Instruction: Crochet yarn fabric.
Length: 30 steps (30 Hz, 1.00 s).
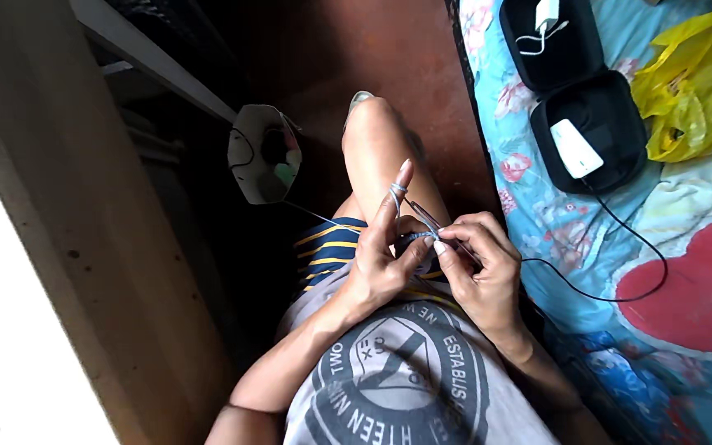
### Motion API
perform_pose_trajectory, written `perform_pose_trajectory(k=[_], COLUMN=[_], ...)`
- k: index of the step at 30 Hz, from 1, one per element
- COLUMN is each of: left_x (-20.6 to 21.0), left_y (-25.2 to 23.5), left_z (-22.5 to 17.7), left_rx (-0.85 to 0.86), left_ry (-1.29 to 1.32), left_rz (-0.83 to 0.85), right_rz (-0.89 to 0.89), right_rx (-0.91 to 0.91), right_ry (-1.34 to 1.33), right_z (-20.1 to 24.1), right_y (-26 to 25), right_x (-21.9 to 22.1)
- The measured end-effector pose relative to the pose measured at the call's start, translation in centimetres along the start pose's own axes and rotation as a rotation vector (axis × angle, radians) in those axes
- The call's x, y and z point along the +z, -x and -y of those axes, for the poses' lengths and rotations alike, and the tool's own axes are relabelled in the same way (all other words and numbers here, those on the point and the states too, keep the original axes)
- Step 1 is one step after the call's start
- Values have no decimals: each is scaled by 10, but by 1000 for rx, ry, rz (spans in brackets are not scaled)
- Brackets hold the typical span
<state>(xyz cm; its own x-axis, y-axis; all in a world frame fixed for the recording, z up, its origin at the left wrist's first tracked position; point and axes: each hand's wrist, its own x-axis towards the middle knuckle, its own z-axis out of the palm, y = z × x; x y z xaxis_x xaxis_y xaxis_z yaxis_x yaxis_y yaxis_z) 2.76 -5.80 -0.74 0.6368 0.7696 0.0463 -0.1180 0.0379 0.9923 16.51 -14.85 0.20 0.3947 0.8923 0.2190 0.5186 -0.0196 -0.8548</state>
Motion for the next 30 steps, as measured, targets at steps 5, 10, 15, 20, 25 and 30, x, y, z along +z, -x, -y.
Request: perform_pose_trajectory(k=[5, 10, 15, 20, 25, 30], left_x=[1, 2, 2, 2, -1, -5], left_y=[1, 0, -1, -1, -2, -4], left_z=[1, 1, 2, 5, 5, 11], left_rx=[30, 30, 75, 124, 130, 137], left_ry=[-45, -57, -89, -157, -168, -184], left_rz=[6, -3, -16, -39, -15, -12], right_rz=[-21, -47, -41, -20, 59, 124], right_rx=[-31, -48, -57, -33, 90, 219], right_ry=[53, 65, 83, 79, -99, -280], right_z=[-1, 0, 1, 1, -3, -8], right_y=[-1, -1, -1, 0, -3, -7], right_x=[1, 3, 4, 4, -3, -11])
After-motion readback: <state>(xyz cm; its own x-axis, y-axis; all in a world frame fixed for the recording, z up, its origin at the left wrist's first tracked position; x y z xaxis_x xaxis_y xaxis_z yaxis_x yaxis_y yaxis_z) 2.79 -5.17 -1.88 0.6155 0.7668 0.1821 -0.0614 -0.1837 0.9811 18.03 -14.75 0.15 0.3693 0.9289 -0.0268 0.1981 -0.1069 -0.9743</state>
